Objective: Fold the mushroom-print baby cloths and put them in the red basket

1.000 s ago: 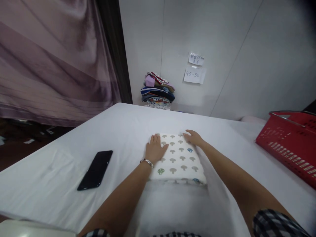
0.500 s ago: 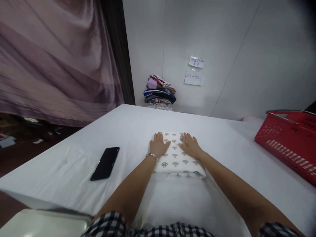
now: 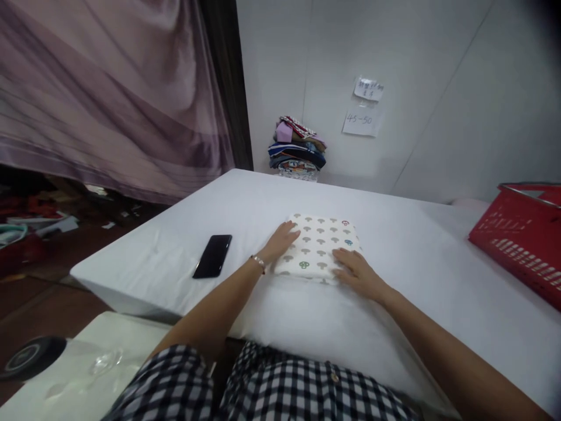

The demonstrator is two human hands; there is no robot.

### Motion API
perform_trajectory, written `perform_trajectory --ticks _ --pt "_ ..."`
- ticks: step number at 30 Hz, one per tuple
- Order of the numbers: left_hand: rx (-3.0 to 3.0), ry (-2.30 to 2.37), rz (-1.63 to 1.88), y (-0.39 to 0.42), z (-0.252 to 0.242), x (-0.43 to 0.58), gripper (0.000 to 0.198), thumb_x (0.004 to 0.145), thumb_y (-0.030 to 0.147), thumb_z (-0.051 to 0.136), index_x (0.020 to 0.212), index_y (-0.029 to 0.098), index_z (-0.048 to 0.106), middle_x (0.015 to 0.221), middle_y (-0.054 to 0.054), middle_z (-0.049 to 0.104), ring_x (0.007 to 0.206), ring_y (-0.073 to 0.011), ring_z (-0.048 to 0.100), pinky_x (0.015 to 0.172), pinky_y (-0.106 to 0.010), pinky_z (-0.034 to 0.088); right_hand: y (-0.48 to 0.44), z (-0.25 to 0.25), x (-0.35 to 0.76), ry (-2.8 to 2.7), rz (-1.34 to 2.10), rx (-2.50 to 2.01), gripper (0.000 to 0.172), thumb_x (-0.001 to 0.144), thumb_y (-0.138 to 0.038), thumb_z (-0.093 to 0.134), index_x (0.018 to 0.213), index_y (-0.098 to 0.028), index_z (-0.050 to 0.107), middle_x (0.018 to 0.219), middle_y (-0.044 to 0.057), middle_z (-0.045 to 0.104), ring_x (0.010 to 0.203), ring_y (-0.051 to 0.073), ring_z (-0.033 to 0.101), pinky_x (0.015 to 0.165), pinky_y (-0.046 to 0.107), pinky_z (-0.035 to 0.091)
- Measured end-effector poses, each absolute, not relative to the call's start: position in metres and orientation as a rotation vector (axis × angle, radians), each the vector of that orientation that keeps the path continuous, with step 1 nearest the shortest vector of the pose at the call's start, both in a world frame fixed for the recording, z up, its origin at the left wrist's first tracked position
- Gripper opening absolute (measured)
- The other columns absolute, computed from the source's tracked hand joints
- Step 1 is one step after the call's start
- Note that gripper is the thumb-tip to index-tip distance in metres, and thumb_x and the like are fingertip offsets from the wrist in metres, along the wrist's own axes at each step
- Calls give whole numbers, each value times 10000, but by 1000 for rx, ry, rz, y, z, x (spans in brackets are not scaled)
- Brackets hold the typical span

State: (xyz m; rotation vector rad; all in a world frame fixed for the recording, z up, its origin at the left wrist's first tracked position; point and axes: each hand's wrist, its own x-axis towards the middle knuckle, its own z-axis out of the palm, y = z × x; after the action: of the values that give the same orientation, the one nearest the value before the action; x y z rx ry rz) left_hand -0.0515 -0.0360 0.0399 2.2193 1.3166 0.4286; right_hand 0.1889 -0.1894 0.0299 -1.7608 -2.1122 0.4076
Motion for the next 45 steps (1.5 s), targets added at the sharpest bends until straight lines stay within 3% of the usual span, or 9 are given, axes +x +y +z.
perform_trajectory --ticks 3,7,12,16,21,27,31,38,45 --pt "2406 1071 501 -67 30 -81 579 853 559 406 1318 215 451 1472 -21 312 1365 -180 229 1115 -319 200 -209 22 194 -2227 214 -1678 513 894 -492 389 1353 -263 418 1433 48 379 1339 241 295 1103 488 196" --pt "2684 777 486 -89 16 -109 590 817 481 542 1335 224 426 1471 -65 307 1366 -234 226 1100 -421 218 -211 8 203 -2302 -9 -1602 507 909 -393 401 1395 -263 345 1433 67 375 1339 255 294 1076 514 261" --pt "2770 818 456 -89 8 -115 462 899 263 422 1359 243 379 1460 -43 331 1366 -201 231 1096 -438 217 -210 -4 206 -2340 -117 -1578 517 915 -209 342 1423 -281 276 1423 50 392 1337 220 301 1068 502 287" --pt "2792 863 429 -92 6 -116 465 908 268 400 1370 250 355 1467 -38 319 1370 -200 217 1081 -435 243 -215 -5 200 -2363 -186 -1581 533 906 -198 358 1427 -269 268 1422 62 390 1341 229 290 1068 521 271" --pt "2884 794 453 -95 9 -123 559 868 341 490 1389 235 317 1477 -74 294 1364 -235 228 1072 -449 261 -228 -2 202 -2358 -255 -1598 619 878 -254 433 1450 -249 193 1477 71 285 1378 251 179 1078 535 244" --pt "3000 687 581 -95 13 -125 560 802 83 452 1344 206 384 1385 -95 432 1297 -224 348 1061 -447 286 -241 -3 225 -2382 -209 -1569 750 803 -53 381 1469 -233 88 1524 67 129 1391 244 88 1073 466 313" --pt "3088 610 501 -91 16 -124 624 760 -28 363 1332 218 399 1361 -74 462 1286 -202 367 1052 -444 296 -241 -1 231 -2424 -153 -1605 785 764 13 342 1466 -250 108 1528 41 101 1390 223 82 1051 417 365" --pt "3176 601 406 -79 19 -122 615 768 6 395 1350 203 373 1399 -82 426 1314 -204 334 1077 -443 242 -227 -10 235 -2352 -341 -1554 780 763 16 357 1454 -293 173 1474 35 293 1354 216 250 1018 402 406" --pt "3132 549 492 -81 23 -126 666 762 75 464 1393 198 290 1430 -93 379 1326 -201 316 1089 -425 234 -217 3 239 -2041 -188 -1563 576 850 -213 445 1400 -276 287 1348 69 480 1212 201 480 977 367 450"
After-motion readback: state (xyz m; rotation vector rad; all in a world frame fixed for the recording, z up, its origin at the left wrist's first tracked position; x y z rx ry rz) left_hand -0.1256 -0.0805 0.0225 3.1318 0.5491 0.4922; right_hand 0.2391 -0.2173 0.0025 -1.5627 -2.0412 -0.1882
